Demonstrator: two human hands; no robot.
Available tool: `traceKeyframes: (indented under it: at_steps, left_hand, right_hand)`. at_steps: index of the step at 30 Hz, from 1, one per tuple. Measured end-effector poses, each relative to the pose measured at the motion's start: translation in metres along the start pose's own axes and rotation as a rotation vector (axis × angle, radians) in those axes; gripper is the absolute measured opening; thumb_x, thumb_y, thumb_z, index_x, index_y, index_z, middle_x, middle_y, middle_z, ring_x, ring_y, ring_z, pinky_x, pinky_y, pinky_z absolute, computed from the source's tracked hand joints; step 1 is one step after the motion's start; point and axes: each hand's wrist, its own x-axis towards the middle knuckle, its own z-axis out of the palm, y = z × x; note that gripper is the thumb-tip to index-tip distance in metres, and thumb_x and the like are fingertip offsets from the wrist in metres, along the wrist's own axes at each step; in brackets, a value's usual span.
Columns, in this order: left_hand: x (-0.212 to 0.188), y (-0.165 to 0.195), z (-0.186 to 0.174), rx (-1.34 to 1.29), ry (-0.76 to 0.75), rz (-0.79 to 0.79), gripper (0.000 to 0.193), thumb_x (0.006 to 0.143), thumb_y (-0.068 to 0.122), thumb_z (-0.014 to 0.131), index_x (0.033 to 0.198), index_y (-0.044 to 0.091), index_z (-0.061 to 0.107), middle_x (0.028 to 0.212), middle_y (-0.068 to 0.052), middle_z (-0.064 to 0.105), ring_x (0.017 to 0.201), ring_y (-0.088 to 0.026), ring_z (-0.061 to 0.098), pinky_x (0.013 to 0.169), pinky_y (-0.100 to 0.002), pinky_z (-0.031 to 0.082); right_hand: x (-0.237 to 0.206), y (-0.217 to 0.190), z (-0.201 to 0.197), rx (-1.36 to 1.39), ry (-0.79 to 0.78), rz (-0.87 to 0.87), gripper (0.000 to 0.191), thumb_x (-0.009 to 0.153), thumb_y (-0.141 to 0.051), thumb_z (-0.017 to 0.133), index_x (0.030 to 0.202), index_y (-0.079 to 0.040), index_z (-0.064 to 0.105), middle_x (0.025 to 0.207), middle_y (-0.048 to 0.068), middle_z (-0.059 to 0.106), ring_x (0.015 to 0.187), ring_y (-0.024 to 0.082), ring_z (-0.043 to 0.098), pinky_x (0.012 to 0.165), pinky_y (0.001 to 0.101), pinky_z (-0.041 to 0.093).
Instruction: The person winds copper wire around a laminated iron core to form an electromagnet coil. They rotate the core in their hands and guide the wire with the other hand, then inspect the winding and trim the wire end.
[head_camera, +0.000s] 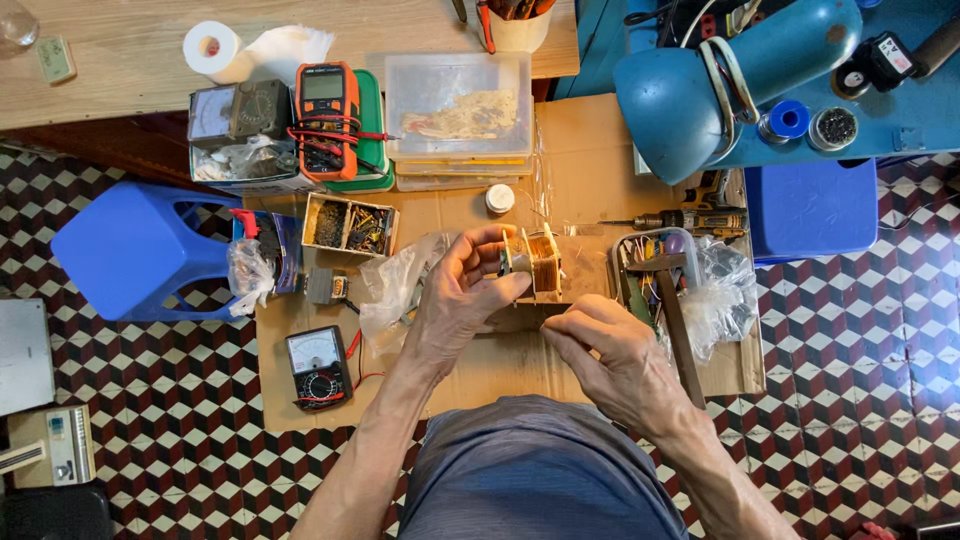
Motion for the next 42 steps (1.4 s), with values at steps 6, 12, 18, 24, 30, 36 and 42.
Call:
traceKeyframes:
  at_steps: [6,12,18,24,30,36,42]
  left_hand:
    - [-0.014,0.014,0.001,0.012,-0.143,-0.002,0.066,0.077,0.024,0.081,0.136,0.005,0.059,0.125,-0.009,0.066,0.117,-0.014,0.064,0.103,-0.031,0.054]
    - [-0.03,0.027,0.005,0.103,-0.151,-0.061,0.065,0.075,0.023,0.081,0.135,0.007,0.06,0.123,-0.007,0.07,0.11,-0.013,0.067,0.098,-0.029,0.054]
    - [-0.034,0.031,0.008,-0.003,-0.176,-0.076,0.064,0.076,0.017,0.079,0.136,0.004,0.06,0.121,-0.007,0.066,0.108,-0.013,0.066,0.098,-0.029,0.054]
    - [-0.028,0.028,0.006,-0.086,-0.142,0.153,0.061,0.079,0.004,0.079,0.134,0.004,0.051,0.132,-0.007,0.06,0.126,-0.014,0.06,0.113,-0.034,0.051]
    - [-0.011,0.02,-0.008,0.161,-0.047,0.295,0.06,0.08,0.004,0.079,0.132,0.006,0.049,0.13,-0.006,0.054,0.115,-0.017,0.061,0.103,-0.033,0.053]
    - [-0.005,0.009,-0.006,0.392,-0.019,0.503,0.061,0.079,0.005,0.082,0.126,0.007,0.043,0.129,-0.008,0.057,0.113,-0.016,0.063,0.098,-0.03,0.055]
    - [-0.01,0.014,-0.005,0.758,0.089,0.899,0.067,0.066,0.009,0.079,0.121,0.008,0.042,0.121,-0.012,0.059,0.11,-0.03,0.057,0.1,-0.043,0.05]
  right_hand:
    - [0.044,0.033,-0.001,0.086,-0.058,0.027,0.023,0.093,-0.006,0.064,0.11,-0.007,0.078,0.083,0.007,0.065,0.073,0.017,0.063,0.065,0.0326,0.053]
    - [0.082,0.023,-0.04,0.016,0.011,-0.057,0.014,0.096,-0.014,0.069,0.1,-0.002,0.077,0.084,0.007,0.069,0.07,0.017,0.064,0.061,0.0326,0.052]
    - [0.08,0.038,-0.029,-0.073,-0.005,0.027,0.012,0.095,-0.013,0.071,0.099,-0.003,0.077,0.086,0.011,0.07,0.073,0.022,0.069,0.065,0.0343,0.055]
    - [0.017,0.063,0.026,0.015,-0.114,-0.213,0.016,0.084,-0.009,0.07,0.098,-0.001,0.072,0.091,0.013,0.069,0.084,0.028,0.068,0.073,0.0388,0.055]
    - [-0.033,0.075,0.029,-0.229,-0.411,-0.052,0.008,0.086,-0.016,0.071,0.088,-0.01,0.076,0.075,0.007,0.064,0.071,0.022,0.061,0.07,0.0373,0.05]
    - [-0.038,0.092,0.013,-0.229,-0.353,-0.108,0.008,0.082,-0.013,0.07,0.083,-0.008,0.076,0.078,0.004,0.064,0.078,0.021,0.061,0.072,0.0366,0.047]
    - [-0.022,0.079,0.009,-0.162,-0.274,-0.125,0.036,0.082,-0.019,0.075,0.116,-0.007,0.071,0.108,0.009,0.071,0.1,0.026,0.065,0.089,0.0391,0.048]
